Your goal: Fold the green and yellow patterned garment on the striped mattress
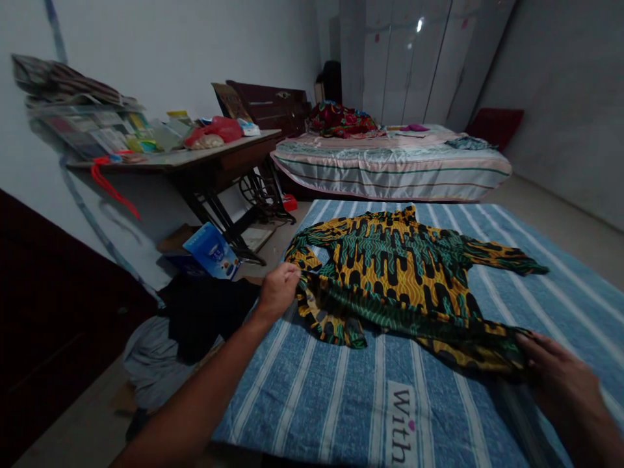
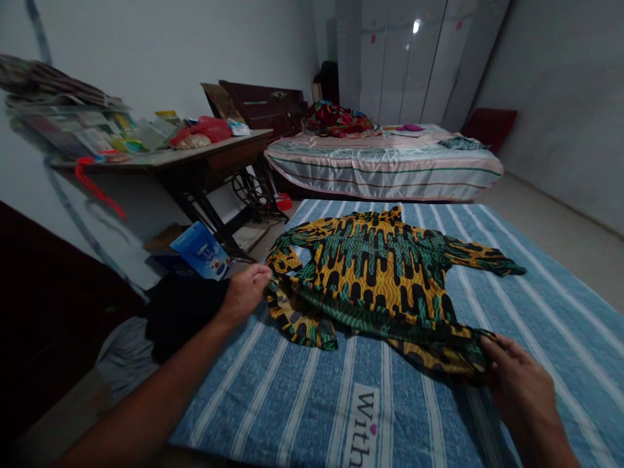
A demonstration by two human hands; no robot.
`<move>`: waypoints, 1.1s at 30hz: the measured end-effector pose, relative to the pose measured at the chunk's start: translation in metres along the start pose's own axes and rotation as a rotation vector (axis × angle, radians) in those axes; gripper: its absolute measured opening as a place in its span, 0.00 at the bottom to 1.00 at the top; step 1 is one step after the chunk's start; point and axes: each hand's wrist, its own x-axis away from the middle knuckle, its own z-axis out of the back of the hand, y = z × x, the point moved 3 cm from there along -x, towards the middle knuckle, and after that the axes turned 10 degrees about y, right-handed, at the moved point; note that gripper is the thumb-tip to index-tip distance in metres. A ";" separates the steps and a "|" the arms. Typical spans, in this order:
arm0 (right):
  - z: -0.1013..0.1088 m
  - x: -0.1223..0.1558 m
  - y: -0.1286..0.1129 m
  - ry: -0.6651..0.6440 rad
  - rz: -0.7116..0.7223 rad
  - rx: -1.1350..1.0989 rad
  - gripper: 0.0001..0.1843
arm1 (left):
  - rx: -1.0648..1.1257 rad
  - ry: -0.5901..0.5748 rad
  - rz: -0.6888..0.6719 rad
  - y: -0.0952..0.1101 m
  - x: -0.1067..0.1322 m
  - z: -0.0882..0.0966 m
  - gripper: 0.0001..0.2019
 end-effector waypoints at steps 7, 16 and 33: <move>-0.031 -0.025 -0.044 0.120 0.149 0.136 0.25 | 0.333 0.050 0.294 0.012 -0.024 -0.011 0.10; -0.137 0.113 -0.029 -0.622 1.291 0.824 0.13 | 0.394 0.027 0.331 0.015 -0.032 -0.034 0.08; -0.177 0.124 -0.046 -0.726 0.774 0.783 0.22 | 0.542 -0.005 0.231 0.063 -0.041 -0.027 0.07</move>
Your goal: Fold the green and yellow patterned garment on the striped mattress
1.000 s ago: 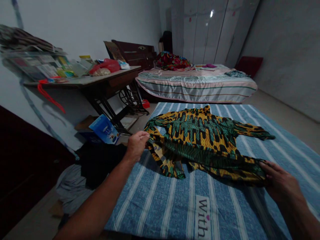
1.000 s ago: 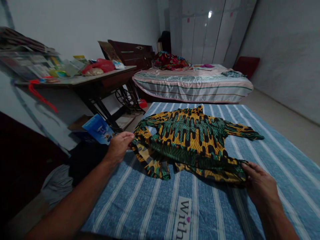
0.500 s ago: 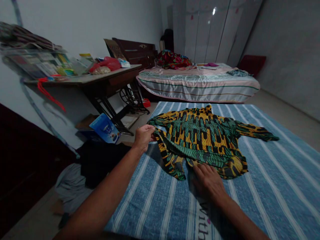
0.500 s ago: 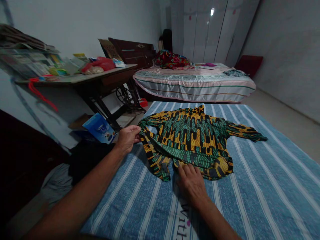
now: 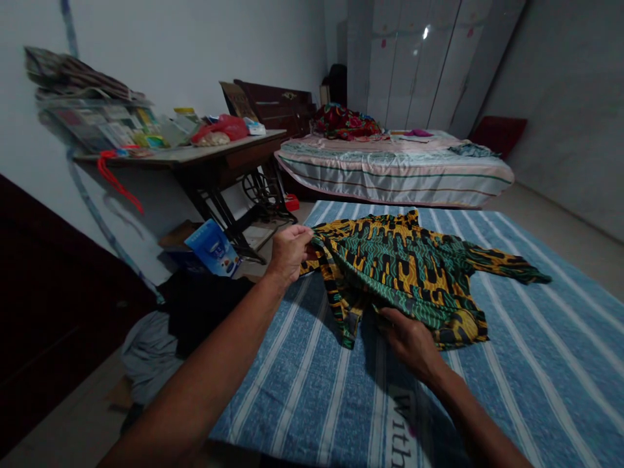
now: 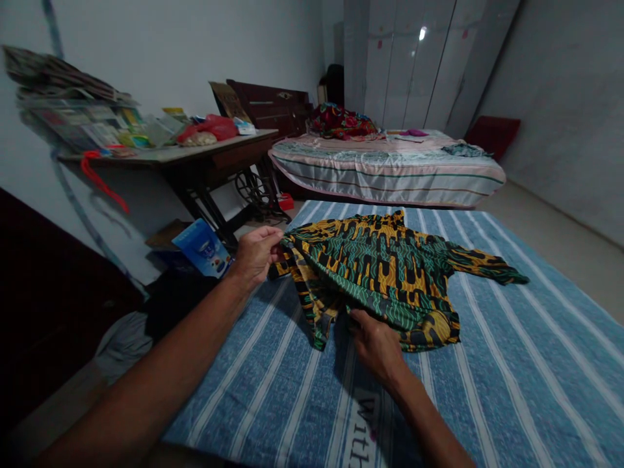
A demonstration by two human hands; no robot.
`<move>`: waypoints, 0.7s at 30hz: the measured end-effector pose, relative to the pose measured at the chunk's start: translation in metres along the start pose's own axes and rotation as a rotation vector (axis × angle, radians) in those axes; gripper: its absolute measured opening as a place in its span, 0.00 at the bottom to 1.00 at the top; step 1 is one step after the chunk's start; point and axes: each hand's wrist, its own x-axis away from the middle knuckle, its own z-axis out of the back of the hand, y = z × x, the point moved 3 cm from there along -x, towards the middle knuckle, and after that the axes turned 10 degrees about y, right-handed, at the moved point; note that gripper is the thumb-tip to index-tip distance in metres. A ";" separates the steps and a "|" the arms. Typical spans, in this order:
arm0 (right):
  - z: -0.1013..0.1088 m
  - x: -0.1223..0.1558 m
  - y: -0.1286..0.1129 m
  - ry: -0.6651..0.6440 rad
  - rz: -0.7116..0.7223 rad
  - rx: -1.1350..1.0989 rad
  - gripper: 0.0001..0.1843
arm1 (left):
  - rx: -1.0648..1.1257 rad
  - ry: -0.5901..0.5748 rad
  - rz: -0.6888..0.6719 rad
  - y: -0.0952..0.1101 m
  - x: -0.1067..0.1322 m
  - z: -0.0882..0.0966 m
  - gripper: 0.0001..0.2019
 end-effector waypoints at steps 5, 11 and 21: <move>-0.031 0.004 -0.027 -0.029 0.199 0.312 0.24 | 0.009 -0.007 -0.003 -0.001 0.001 -0.001 0.07; -0.055 0.003 -0.049 0.001 0.258 0.398 0.20 | -0.019 0.030 0.006 -0.008 0.000 0.000 0.06; 0.040 -0.015 -0.002 -0.321 0.033 -0.377 0.12 | -0.095 0.023 -0.134 0.006 0.006 0.042 0.10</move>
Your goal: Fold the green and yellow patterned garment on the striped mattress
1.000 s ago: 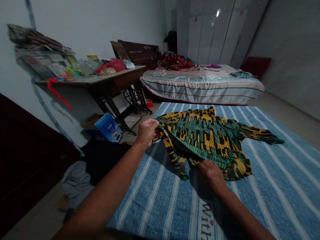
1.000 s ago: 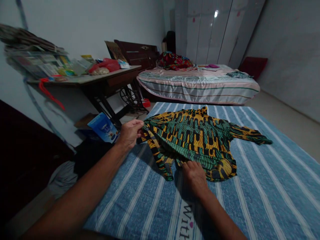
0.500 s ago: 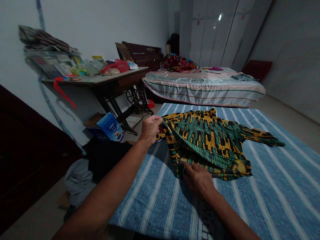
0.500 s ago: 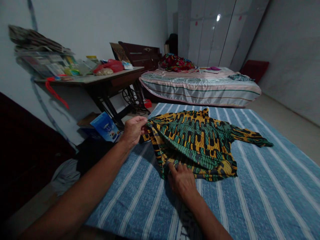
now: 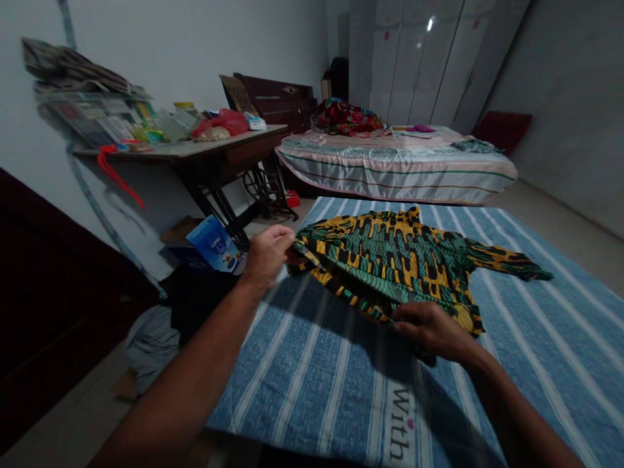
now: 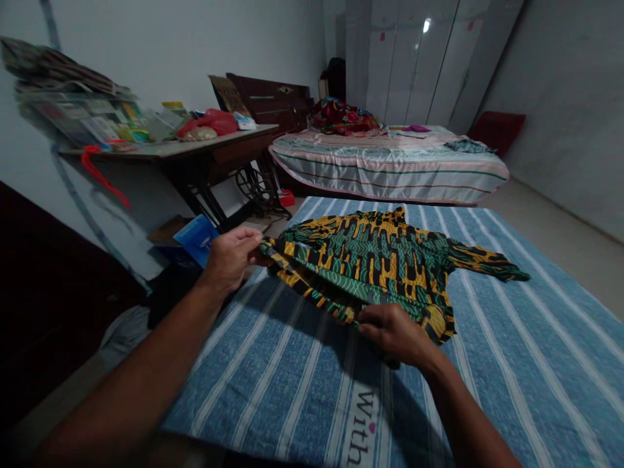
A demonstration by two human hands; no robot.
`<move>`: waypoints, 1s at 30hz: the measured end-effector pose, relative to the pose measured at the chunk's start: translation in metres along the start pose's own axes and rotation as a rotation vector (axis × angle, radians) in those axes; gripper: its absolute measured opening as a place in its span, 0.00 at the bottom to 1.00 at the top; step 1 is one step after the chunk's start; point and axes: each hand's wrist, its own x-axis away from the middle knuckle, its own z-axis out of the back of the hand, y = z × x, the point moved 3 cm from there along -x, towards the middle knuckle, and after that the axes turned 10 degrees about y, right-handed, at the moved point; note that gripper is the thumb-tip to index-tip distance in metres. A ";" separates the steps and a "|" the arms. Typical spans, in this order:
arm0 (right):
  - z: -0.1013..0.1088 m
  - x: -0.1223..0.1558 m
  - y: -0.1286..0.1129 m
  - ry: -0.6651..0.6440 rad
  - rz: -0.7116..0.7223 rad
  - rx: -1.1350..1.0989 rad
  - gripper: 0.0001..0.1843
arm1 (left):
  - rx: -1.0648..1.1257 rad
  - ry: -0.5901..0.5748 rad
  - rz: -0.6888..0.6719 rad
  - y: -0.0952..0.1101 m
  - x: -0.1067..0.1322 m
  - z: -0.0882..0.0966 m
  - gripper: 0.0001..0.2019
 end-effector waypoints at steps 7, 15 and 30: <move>-0.042 0.020 0.000 -0.168 0.044 0.179 0.09 | -0.296 -0.046 0.308 -0.080 0.058 0.090 0.14; -0.053 0.024 0.009 -0.162 0.032 0.220 0.10 | -0.514 -0.144 0.345 -0.103 0.085 0.105 0.13; 0.033 0.051 0.076 0.426 -0.342 0.256 0.26 | -1.243 -0.323 -0.120 -0.094 0.086 0.087 0.10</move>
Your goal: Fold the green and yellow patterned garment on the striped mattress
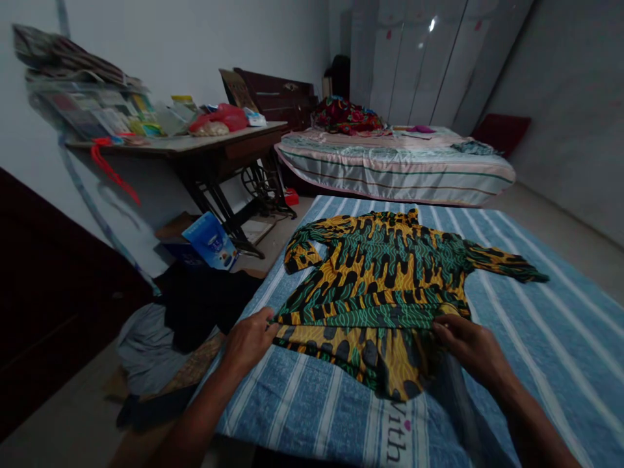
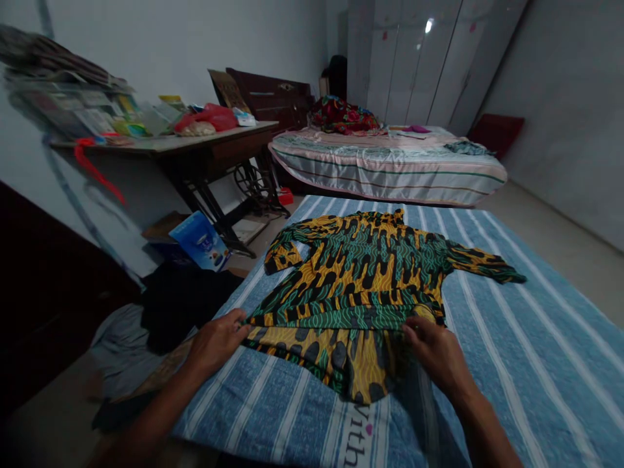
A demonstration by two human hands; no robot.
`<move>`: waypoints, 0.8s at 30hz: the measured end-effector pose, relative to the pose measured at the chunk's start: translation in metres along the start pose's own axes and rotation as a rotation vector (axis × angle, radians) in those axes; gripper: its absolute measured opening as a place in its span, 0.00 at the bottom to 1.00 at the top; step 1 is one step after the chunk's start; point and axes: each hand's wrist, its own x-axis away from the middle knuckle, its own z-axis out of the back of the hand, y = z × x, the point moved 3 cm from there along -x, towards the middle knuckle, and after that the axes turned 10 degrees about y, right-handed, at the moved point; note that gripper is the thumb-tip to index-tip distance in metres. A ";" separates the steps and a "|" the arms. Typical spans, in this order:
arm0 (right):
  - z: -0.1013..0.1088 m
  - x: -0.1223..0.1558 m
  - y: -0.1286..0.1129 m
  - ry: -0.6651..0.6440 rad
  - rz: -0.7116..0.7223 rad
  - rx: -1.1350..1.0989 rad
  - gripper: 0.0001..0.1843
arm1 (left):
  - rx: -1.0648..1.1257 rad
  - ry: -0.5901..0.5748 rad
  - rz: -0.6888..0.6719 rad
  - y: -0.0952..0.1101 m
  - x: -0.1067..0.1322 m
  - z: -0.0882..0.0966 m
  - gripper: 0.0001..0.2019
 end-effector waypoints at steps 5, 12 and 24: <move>0.041 -0.008 0.065 0.269 -0.255 0.354 0.32 | -0.071 0.055 0.020 -0.010 -0.004 -0.007 0.14; 0.021 -0.023 0.078 0.251 -0.166 0.319 0.33 | -0.056 0.076 0.013 -0.007 -0.006 -0.004 0.23; 0.018 -0.004 0.057 0.591 -0.463 -0.780 0.21 | 0.204 0.169 0.126 -0.018 0.000 -0.009 0.23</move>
